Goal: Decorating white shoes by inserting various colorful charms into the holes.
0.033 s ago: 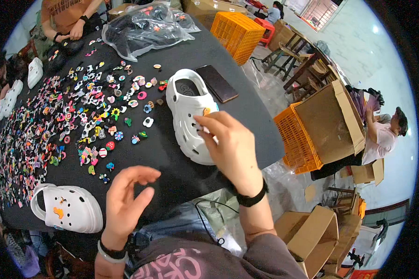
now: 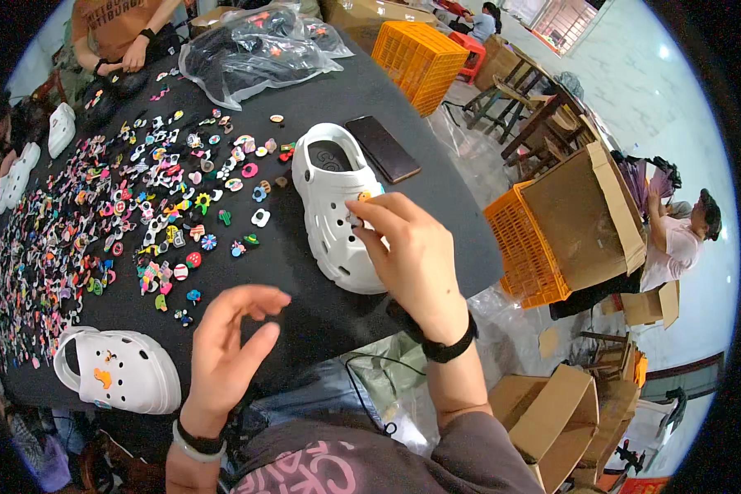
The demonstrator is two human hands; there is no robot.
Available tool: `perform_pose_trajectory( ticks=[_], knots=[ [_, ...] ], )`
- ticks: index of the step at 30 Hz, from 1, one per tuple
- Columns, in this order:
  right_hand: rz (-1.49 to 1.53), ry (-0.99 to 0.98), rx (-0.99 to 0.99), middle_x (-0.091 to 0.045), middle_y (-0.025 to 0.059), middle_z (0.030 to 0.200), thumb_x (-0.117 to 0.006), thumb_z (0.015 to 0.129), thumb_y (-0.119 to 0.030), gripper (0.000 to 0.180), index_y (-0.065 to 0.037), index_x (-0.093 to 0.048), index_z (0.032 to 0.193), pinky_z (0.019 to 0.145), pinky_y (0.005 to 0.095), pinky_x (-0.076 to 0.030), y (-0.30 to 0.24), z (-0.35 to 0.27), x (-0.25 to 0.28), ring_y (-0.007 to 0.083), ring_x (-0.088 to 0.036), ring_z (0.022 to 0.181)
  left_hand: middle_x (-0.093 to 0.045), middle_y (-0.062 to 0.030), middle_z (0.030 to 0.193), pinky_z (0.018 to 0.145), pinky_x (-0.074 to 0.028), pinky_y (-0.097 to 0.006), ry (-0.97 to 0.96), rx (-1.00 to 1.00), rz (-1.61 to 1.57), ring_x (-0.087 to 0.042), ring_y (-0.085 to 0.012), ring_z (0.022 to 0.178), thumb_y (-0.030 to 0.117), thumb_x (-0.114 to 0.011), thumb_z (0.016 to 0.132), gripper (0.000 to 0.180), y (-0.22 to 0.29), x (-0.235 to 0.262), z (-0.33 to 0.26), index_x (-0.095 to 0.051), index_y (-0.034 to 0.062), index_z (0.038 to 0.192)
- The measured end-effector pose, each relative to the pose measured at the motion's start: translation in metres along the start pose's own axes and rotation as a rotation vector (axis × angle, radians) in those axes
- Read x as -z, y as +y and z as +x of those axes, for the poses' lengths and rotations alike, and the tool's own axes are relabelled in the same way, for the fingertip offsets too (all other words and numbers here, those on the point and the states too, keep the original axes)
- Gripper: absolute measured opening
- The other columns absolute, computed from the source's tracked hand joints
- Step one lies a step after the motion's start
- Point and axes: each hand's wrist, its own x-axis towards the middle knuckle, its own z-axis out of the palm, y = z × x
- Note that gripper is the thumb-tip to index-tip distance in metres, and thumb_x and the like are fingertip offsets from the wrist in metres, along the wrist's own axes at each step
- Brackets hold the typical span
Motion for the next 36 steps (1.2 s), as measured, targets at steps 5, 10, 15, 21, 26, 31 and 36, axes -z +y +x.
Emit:
perform_pose_trajectory(
  ticks=[5,10,15,21,26,31,36],
  knots=[
    [0.036,-0.082,0.075,-0.068,0.0071,0.094,-0.071,0.076,-0.008,0.028,-0.009,-0.07,0.103,0.072,0.036,-0.053,0.015,0.01,-0.005,0.0264,-0.066,0.082,-0.065,-0.0056,0.111,0.086,-0.041,-0.028,0.073,-0.141,0.176,-0.057,-0.0137,0.099,0.002,-0.064,0.086,0.036,-0.027,-0.027,0.057,-0.057,0.0027,0.121],
    [0.065,-0.095,0.195,-0.064,0.0059,0.093,-0.072,0.074,-0.008,0.026,-0.007,-0.07,0.1,0.075,0.0367,-0.053,0.023,0.015,-0.013,0.0262,-0.064,0.088,-0.066,-0.0064,0.107,0.082,-0.044,-0.029,0.134,-0.242,0.326,-0.06,-0.0153,0.096,0.004,-0.066,0.084,0.033,-0.045,-0.039,0.093,-0.061,0.0059,0.117],
    [0.155,-0.086,0.16,-0.057,0.006,0.089,-0.078,0.068,-0.008,0.029,-0.01,-0.074,0.097,0.074,0.0348,-0.051,0.036,0.017,-0.015,0.0243,-0.06,0.085,-0.069,-0.005,0.095,0.076,-0.046,-0.029,0.164,-0.245,0.343,-0.064,-0.0152,0.089,0.004,-0.07,0.081,0.028,-0.059,-0.047,0.104,-0.064,0.0052,0.108],
    [0.363,-0.16,0.087,-0.06,0.0092,0.093,-0.078,0.07,-0.005,0.041,-0.007,-0.069,0.11,0.075,0.035,-0.051,0.035,0.02,-0.011,0.0244,-0.061,0.085,-0.07,-0.0064,0.093,0.075,-0.049,-0.027,0.225,-0.147,0.215,-0.066,-0.0138,0.083,-0.001,-0.073,0.077,0.024,-0.071,-0.049,0.109,-0.068,0.0033,0.099],
    [0.206,-0.052,0.097,-0.063,0.0103,0.103,-0.07,0.079,-0.005,0.038,-0.004,-0.065,0.117,0.077,0.0316,-0.048,0.042,0.042,0.01,0.0218,-0.06,0.089,-0.07,-0.0071,0.089,0.069,-0.048,-0.027,0.206,-0.24,0.339,-0.065,-0.0149,0.077,0.003,-0.076,0.075,0.019,-0.065,-0.047,0.112,-0.072,0.0035,0.094],
    [0.293,-0.226,0.25,-0.067,0.0176,0.098,-0.067,0.089,-0.024,0.031,0.002,-0.063,0.106,0.078,0.0378,-0.05,0.061,0.084,0.002,0.0304,-0.064,0.091,-0.07,-0.0045,0.087,0.069,-0.048,-0.026,0.099,-0.057,0.084,-0.063,-0.011,0.074,0.003,-0.077,0.075,0.017,-0.064,-0.04,0.116,-0.071,0.0021,0.091],
    [0.037,-0.905,0.243,-0.064,0.015,0.08,-0.065,0.09,-0.039,0.045,0.004,-0.058,0.1,0.07,0.0348,-0.047,0.054,0.122,0.005,0.0241,-0.062,0.079,-0.069,-0.0058,0.085,0.07,-0.049,-0.024,0.022,0.136,-0.168,-0.063,-0.0105,0.075,0.003,-0.078,0.076,0.024,-0.072,-0.035,0.129,-0.065,0.0004,0.097]
  ],
)
